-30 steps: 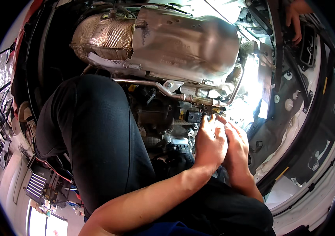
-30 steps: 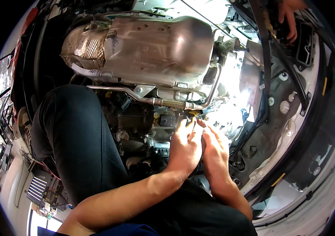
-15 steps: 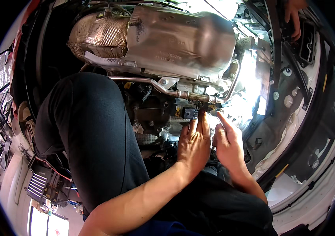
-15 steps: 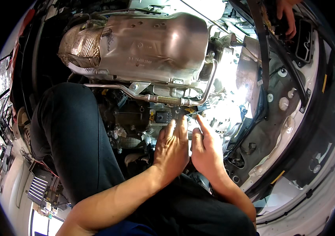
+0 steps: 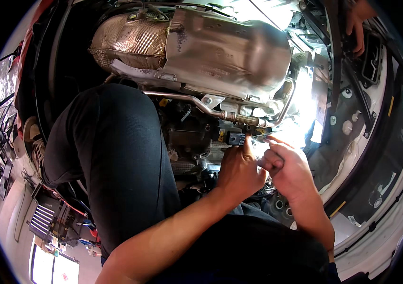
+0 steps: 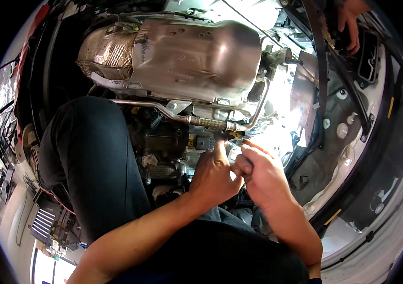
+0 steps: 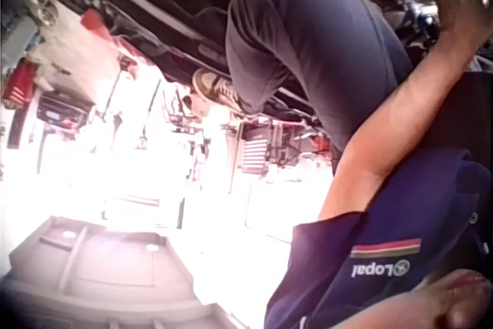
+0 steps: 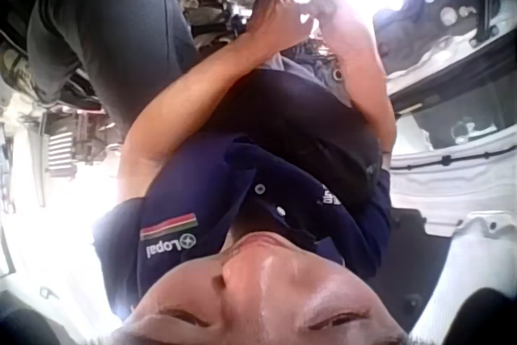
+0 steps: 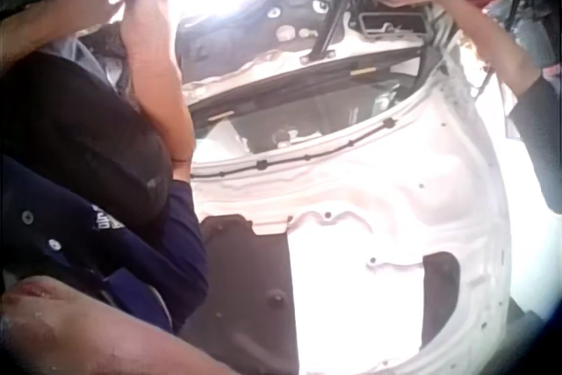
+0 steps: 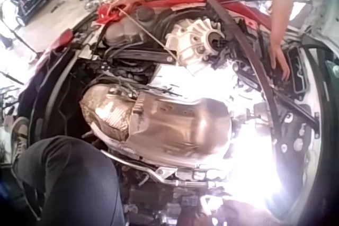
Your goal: The person works on a car engine while another person holds a light. They handle electrical connectors, wires, and engine components with their hands and use a long metal tool to reach into the engine bay.
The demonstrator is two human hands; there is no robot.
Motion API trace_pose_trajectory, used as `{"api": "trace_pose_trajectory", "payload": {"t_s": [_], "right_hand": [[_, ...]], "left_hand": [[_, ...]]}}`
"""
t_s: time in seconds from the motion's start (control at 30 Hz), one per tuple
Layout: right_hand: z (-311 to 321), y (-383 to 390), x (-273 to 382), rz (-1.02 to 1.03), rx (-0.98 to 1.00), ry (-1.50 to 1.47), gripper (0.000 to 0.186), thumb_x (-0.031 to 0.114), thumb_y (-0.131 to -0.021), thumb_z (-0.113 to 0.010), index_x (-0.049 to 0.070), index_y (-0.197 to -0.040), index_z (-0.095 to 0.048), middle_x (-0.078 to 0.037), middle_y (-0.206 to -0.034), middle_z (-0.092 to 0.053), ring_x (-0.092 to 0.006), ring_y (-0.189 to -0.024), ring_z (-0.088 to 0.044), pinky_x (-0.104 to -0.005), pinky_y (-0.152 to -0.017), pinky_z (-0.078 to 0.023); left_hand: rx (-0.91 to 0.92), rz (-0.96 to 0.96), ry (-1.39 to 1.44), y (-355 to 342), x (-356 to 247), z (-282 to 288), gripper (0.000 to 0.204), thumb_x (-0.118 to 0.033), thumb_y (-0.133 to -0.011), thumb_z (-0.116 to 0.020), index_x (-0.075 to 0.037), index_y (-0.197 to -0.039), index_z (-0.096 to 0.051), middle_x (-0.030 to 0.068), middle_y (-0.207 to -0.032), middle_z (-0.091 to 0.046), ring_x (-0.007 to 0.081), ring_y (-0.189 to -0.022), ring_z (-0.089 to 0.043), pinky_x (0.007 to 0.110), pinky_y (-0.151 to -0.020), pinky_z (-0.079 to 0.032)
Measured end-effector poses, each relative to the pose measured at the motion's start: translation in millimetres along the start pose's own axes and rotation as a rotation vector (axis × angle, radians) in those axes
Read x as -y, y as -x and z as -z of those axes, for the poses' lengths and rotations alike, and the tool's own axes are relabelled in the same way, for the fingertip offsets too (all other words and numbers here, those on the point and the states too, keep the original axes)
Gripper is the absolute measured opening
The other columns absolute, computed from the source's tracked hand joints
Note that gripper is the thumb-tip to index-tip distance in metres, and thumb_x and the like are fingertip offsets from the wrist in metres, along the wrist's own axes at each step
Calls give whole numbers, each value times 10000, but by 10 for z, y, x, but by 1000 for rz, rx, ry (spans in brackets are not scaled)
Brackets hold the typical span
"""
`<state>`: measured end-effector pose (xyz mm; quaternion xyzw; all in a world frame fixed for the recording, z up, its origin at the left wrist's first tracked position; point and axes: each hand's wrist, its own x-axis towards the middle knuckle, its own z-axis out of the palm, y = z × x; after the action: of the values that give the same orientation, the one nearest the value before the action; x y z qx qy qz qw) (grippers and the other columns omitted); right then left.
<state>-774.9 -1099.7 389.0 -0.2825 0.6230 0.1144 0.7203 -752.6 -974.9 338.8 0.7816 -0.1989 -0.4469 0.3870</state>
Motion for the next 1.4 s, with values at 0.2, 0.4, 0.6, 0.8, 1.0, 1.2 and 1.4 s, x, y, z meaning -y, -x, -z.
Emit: {"api": "trace_pose_trajectory", "payload": {"t_s": [0.2,0.4,0.6,0.8,1.0,1.2,1.4], "right_hand": [[-37,-67,181,-143,95,-388,169,91,-950,-383,37,-804,-449,17,-602,-400,-148,-607,-468,-365,-785,-465],[267,56,-160,6,81,-317,388,106,-959,-396,-108,-1283,-421,-10,-677,-486,-141,-665,-525,-389,-841,-480],[299,138,-465,663,-78,676,570,1,-829,-640,-48,-1358,-433,-90,-867,-641,-156,-835,-608,-276,-801,-471],[459,110,-526,887,109,982,646,-10,-803,-646,-11,-1397,-392,-115,-1001,-652,-240,-967,-624,-368,-981,-418],[709,11,-881,907,36,854,505,47,-836,-682,12,-1306,-500,-186,-1024,-657,-301,-920,-649,-376,-842,-497],[607,12,-962,1011,-94,734,342,98,-876,-638,16,-1200,-563,-191,-992,-653,-363,-886,-633,-397,-762,-505],[597,12,-988,844,-185,465,252,57,-895,-609,-25,-1133,-590,-135,-835,-695,-250,-735,-688,-324,-674,-515]], "left_hand": [[181,81,-13,-56,-1,79,752,-92,-692,-653,242,-1253,-280,287,-808,-610,377,-794,-621,412,-717,-499],[-102,-38,39,-48,111,-63,610,-221,-780,-664,123,-1182,-359,217,-622,-581,379,-575,-598,431,-543,-476],[-26,-68,51,-55,137,-2,449,-61,-752,-631,79,-1099,-384,217,-666,-581,386,-623,-614,439,-559,-485],[135,134,115,-92,38,87,589,-69,-815,-592,88,-1298,-293,240,-797,-649,354,-731,-668,406,-626,-532],[137,-287,-342,24,-297,361,352,-54,-796,-581,92,-1114,-552,227,-954,-633,343,-965,-605,418,-803,-501],[300,-835,-1256,-454,-417,401,234,-195,-829,-570,-191,-1014,-713,63,-1295,-549,295,-1399,-225,577,-1139,-55],[237,-936,-1182,-534,-496,433,281,-134,-791,-593,-107,-1061,-666,16,-1186,-608,198,-1235,-431,515,-1113,-151]]}}
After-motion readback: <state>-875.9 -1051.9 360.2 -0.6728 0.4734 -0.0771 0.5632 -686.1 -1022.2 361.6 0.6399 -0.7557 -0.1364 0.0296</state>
